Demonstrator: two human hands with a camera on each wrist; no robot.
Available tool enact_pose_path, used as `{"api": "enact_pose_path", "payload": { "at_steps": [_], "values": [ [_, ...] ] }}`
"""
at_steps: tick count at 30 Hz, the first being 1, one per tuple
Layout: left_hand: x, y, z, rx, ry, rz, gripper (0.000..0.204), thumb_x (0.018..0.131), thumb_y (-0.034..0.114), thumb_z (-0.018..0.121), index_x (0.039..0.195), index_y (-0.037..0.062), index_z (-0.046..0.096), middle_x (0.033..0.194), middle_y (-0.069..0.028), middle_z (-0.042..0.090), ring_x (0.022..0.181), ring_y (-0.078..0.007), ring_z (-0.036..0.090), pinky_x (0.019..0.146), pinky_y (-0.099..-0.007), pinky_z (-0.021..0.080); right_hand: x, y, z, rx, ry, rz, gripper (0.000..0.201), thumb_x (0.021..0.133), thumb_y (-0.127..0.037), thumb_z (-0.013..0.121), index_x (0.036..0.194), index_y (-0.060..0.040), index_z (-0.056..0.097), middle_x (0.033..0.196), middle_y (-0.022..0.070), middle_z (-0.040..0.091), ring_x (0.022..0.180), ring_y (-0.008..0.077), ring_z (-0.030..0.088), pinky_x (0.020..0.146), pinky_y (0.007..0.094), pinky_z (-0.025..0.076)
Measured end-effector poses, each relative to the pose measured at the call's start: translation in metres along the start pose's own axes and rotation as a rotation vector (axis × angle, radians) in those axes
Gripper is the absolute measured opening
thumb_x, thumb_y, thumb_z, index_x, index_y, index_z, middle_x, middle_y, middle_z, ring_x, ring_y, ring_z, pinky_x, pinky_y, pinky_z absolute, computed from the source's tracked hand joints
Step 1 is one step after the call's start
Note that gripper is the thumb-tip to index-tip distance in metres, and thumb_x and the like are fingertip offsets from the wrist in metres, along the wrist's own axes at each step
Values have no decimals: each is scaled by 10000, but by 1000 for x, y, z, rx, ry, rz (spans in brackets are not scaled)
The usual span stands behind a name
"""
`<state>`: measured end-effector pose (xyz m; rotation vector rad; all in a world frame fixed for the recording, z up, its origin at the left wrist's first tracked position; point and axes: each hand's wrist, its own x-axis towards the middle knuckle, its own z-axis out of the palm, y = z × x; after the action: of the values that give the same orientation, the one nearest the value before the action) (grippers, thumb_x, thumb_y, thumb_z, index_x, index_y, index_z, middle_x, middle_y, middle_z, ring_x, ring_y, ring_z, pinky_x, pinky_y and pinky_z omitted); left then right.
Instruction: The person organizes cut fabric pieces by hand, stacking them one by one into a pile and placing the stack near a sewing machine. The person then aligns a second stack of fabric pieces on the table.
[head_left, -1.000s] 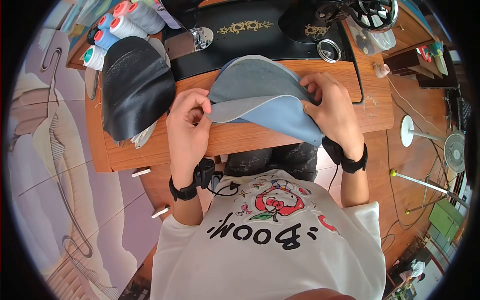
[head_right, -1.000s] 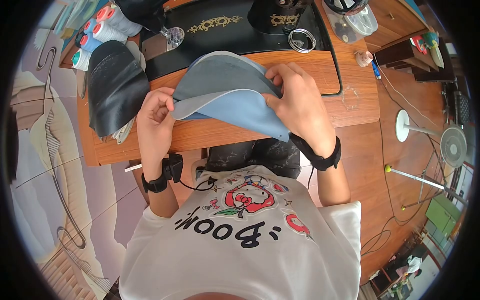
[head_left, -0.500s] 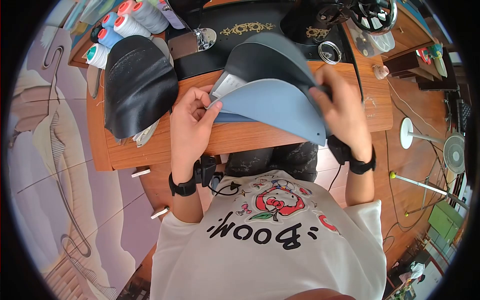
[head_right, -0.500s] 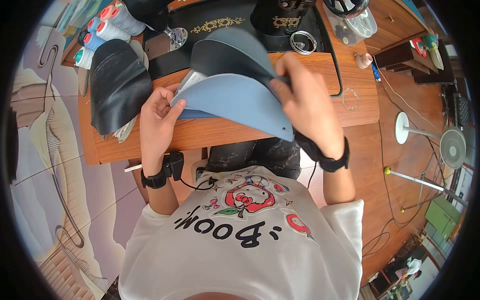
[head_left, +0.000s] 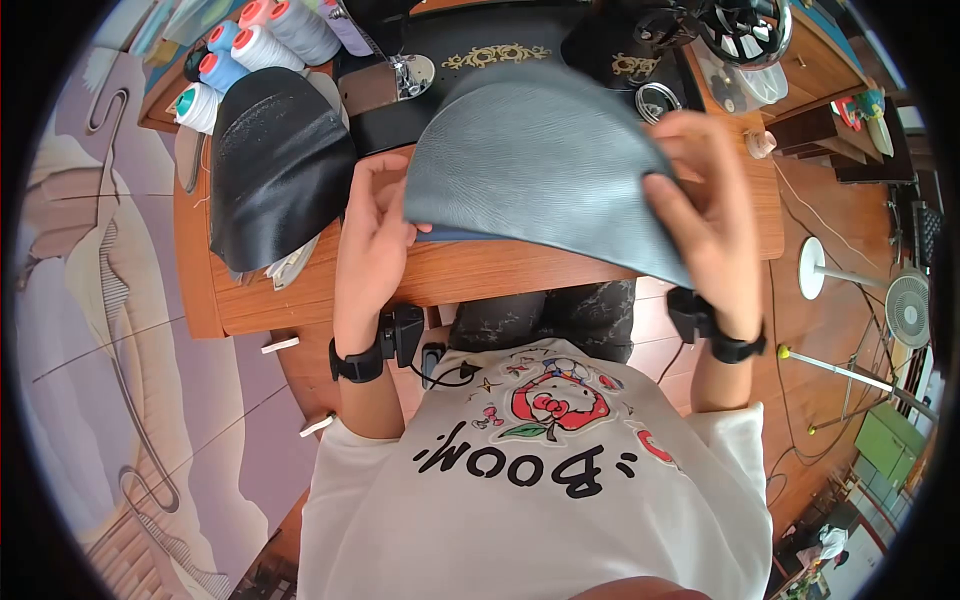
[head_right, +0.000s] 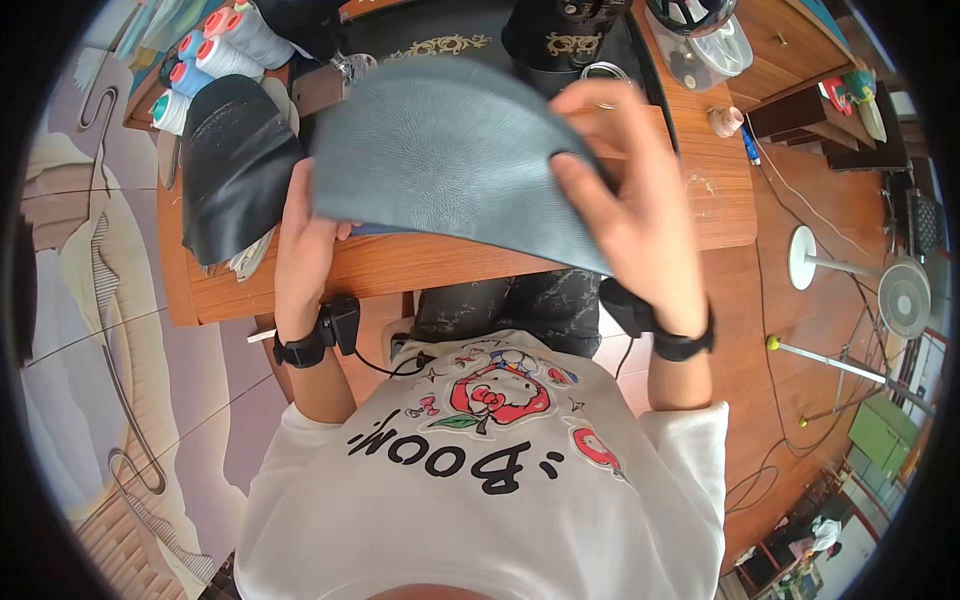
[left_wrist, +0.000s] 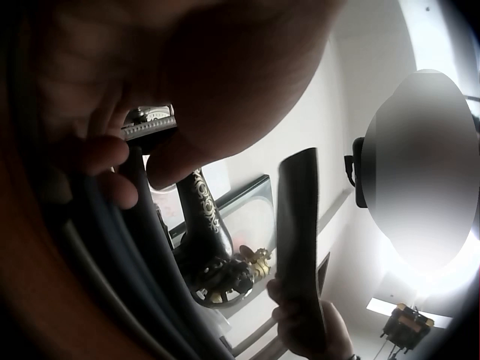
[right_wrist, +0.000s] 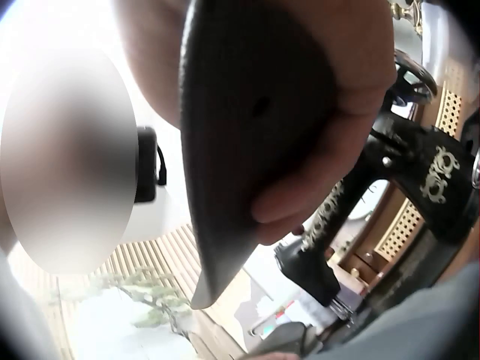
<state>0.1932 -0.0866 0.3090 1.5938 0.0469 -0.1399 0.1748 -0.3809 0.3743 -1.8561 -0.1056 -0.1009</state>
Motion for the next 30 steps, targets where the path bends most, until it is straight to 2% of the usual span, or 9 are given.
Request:
{"api": "enact_pose_path", "payload": {
  "at_steps": [2,5,9,19,22,24,26,28,30],
  "values": [
    [4,-2,-5,-75,1,-69,269,1023,205,608,1203,12,558,957,-58,661,774,-82,567,672,-232,444,2,25,14,-231,-67,-55,330,885,50,656,1191,-61,604,1168,128,678,1073,292,679,910,360,521],
    [7,7,2,-4,6,-137,363,1015,281,635,1238,-1,586,934,-45,667,760,-80,559,665,-242,448,-7,27,14,-490,-170,-135,365,846,7,707,1194,-64,626,1314,176,595,1175,391,605,950,441,521],
    [14,15,6,229,-71,-142,350,981,280,690,1178,-4,632,881,-19,666,737,-66,546,668,-244,450,-28,11,10,-617,-222,-109,539,750,-58,815,1254,-123,636,1465,178,458,1327,418,462,1020,458,494],
    [9,61,21,0,-147,18,193,977,173,682,1046,6,612,892,-4,668,739,-56,551,671,-221,447,-25,14,3,-585,-52,-196,461,802,83,662,1206,-128,736,1298,143,623,1139,345,620,968,421,517],
    [13,60,21,54,-99,67,203,967,177,693,1031,-1,618,878,-19,686,733,-65,580,667,-233,467,-22,17,-1,-657,-14,-281,485,808,62,676,1243,-145,730,1323,144,611,1156,351,607,976,421,510],
    [14,42,19,372,-57,56,221,952,184,709,1019,-11,629,852,-47,706,714,-86,613,662,-255,492,-29,20,2,-679,-124,-145,480,811,27,699,1256,-152,725,1339,154,593,1190,363,586,992,436,496],
    [12,22,16,460,-42,110,224,931,185,727,1021,-3,646,827,-72,713,697,-121,643,660,-281,511,-39,27,5,-655,-177,-94,488,808,23,721,1264,-150,720,1364,157,570,1221,358,570,939,417,548],
    [6,19,16,522,-61,46,236,954,151,710,1113,-5,632,958,-55,705,833,-104,648,723,-259,514,-47,22,11,-488,-119,56,491,805,47,729,1259,-139,717,1382,150,558,1229,352,570,857,378,608],
    [4,23,19,511,-63,57,245,951,146,711,1125,-5,627,978,-75,713,831,-111,656,726,-261,518,-50,26,10,-614,-101,-57,503,787,77,739,1248,-125,718,1397,141,545,1182,343,605,790,344,642]
  ]
}}
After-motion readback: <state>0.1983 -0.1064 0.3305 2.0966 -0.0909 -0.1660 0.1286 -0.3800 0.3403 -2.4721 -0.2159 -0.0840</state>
